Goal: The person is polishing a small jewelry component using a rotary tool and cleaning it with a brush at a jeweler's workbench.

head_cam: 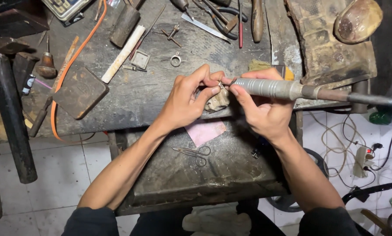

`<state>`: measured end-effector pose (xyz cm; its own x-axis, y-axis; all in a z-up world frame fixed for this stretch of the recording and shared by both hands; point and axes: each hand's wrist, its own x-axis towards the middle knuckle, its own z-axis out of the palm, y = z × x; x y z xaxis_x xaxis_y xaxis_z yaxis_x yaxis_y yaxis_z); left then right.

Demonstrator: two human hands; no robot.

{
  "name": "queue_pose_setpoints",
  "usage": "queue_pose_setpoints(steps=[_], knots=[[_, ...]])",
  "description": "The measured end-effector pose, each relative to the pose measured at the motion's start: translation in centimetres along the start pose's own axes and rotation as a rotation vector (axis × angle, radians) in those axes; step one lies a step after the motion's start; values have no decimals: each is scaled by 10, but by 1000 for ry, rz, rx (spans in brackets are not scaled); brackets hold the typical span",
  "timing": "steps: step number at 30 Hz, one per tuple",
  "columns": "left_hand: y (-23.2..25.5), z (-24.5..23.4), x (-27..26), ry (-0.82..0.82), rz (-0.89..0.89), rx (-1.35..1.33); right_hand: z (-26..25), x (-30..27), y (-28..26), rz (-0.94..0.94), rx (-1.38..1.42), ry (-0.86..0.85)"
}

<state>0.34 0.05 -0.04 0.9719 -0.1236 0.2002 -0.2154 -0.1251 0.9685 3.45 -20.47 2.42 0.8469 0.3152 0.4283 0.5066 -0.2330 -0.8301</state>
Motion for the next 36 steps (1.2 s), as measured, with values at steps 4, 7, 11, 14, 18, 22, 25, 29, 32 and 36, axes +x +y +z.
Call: queue_pose_setpoints(steps=[4, 7, 11, 14, 18, 22, 25, 29, 32, 36], knots=[[4, 0, 1, 17, -5, -7, 2, -2, 0, 5, 4, 43], [-2, 1, -4, 14, -30, -61, 6, -3, -14, 21, 34, 107], [-2, 1, -5, -5, -41, -213, -2, -11, -5, 9, 87, 169], [-14, 3, -9, -13, -58, -364, 4, -16, 1, -13, 146, 246], [-3, -1, -10, -17, -62, -402, 11, -14, -16, 38, 267, 267], [-3, 0, -10, -30, -47, -456, 8, -22, -3, 18, 323, 284], [-3, 3, -12, 7, -35, -438, 4, -31, 11, 13, 304, 297], [7, 3, -20, 140, -5, -245, 6, -33, 7, 38, 323, 323], [17, -5, -28, 240, 55, 118, 9, -30, 2, 65, 372, 330], [-1, -7, -55, 302, 167, 405, 7, -31, 7, 61, 392, 351]])
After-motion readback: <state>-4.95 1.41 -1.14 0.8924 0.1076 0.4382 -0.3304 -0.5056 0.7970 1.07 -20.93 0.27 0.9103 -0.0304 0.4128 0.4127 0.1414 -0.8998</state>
